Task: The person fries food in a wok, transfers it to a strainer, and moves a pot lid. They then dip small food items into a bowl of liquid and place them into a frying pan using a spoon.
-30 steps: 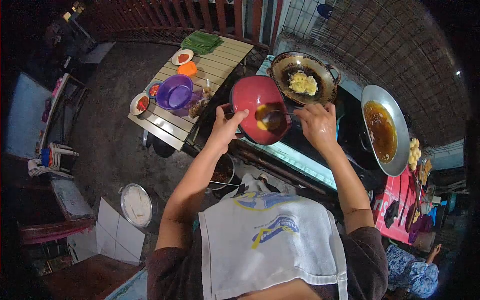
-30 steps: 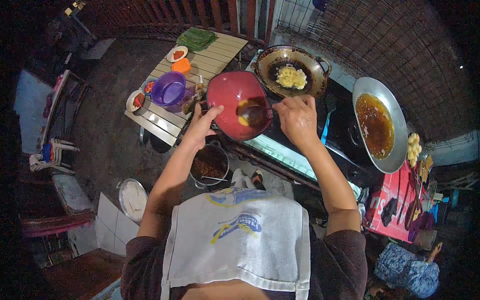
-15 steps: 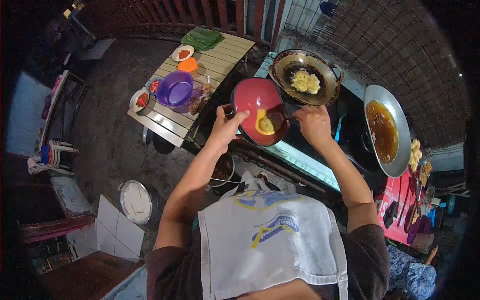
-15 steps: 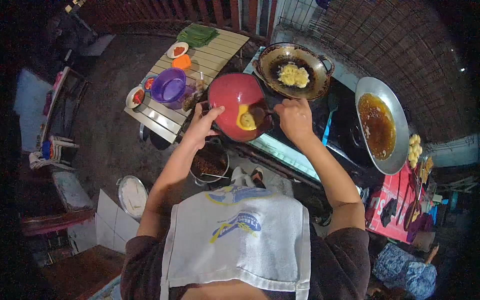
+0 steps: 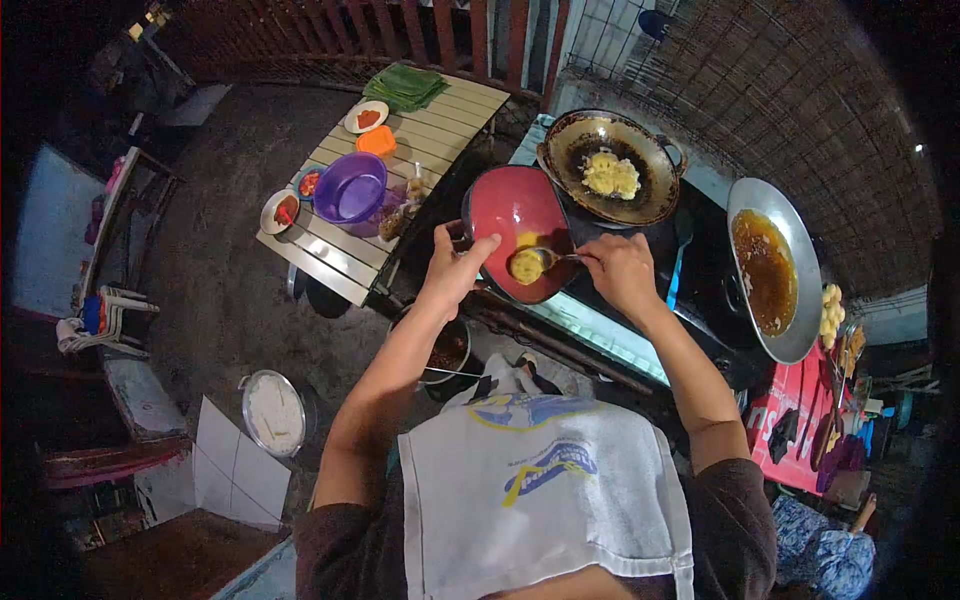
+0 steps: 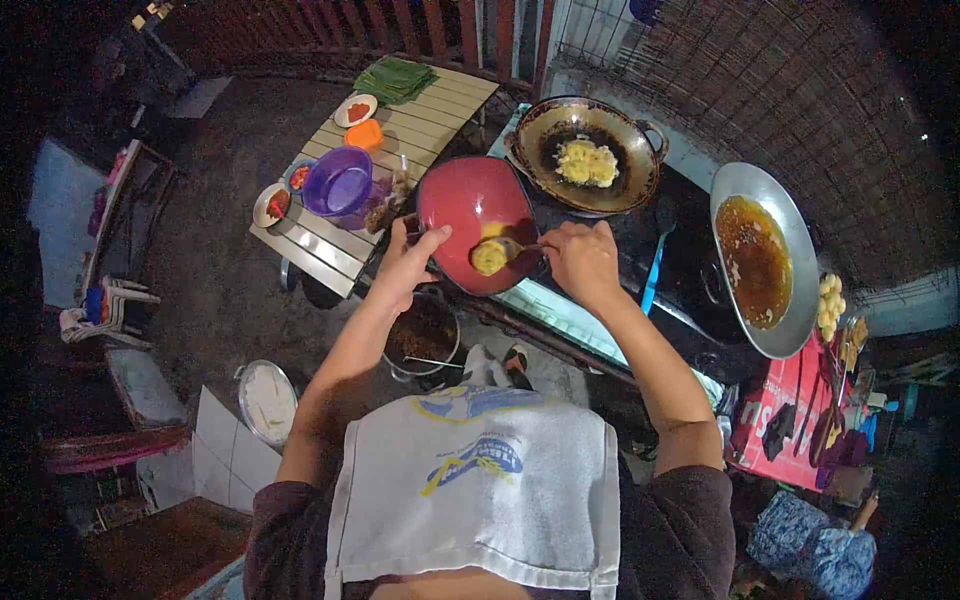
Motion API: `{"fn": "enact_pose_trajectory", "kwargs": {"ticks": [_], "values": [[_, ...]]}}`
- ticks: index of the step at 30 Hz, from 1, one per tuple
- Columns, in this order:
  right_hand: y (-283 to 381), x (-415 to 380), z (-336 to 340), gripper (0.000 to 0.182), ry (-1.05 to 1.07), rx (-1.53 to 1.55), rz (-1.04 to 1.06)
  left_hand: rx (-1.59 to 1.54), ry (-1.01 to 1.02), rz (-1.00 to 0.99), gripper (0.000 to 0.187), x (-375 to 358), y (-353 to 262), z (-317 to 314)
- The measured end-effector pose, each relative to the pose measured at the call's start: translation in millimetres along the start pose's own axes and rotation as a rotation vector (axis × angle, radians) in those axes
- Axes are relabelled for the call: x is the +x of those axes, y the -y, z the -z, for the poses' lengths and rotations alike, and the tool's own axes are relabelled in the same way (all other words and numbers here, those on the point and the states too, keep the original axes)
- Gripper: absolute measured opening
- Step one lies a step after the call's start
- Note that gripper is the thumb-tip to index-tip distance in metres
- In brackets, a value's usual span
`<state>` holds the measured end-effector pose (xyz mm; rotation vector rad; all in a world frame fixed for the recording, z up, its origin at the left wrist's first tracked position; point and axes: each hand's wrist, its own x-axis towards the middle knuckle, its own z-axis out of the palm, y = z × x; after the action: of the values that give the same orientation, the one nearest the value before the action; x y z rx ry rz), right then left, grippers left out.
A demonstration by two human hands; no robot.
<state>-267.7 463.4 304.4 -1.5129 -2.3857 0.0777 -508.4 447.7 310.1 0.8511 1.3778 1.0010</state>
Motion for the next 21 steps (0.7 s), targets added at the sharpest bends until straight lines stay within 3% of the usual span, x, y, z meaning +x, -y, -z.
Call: {"fn": "enact_pose_trajectory", "kwargs": {"ticks": [2, 6, 8, 12, 14, 21], "values": [[3.1, -0.9, 3.2, 0.01, -0.134, 0.012, 0.09, -0.005, -0.009, 0.003, 0.064, -1.7, 0.2, -1.7], [7.1, -2.8, 7.6, 0.01, -0.103, -0.002, 0.074, -0.007, 0.005, 0.018, 0.065, -0.5, 0.8, -3.0], [2.6, -3.4, 2.3, 0.011, 0.074, 0.04, -0.032, -0.002, -0.016, 0.009, 0.065, -2.1, -1.7, -5.6], [-8.6, -3.0, 2.5, 0.013, 0.098, 0.087, -0.046, 0.002, -0.007, 0.027, 0.066, -4.2, -7.5, -8.4], [-12.9, 1.8, 12.0, 0.015, 0.22, 0.244, -0.251, -0.031, -0.019, 0.033, 0.066, -3.3, -10.7, -10.4], [-64.5, 25.7, 43.0, 0.019, 0.191, 0.487, -0.303, -0.201, 0.029, -0.012, 0.066, 13.1, -12.7, -15.6]]}}
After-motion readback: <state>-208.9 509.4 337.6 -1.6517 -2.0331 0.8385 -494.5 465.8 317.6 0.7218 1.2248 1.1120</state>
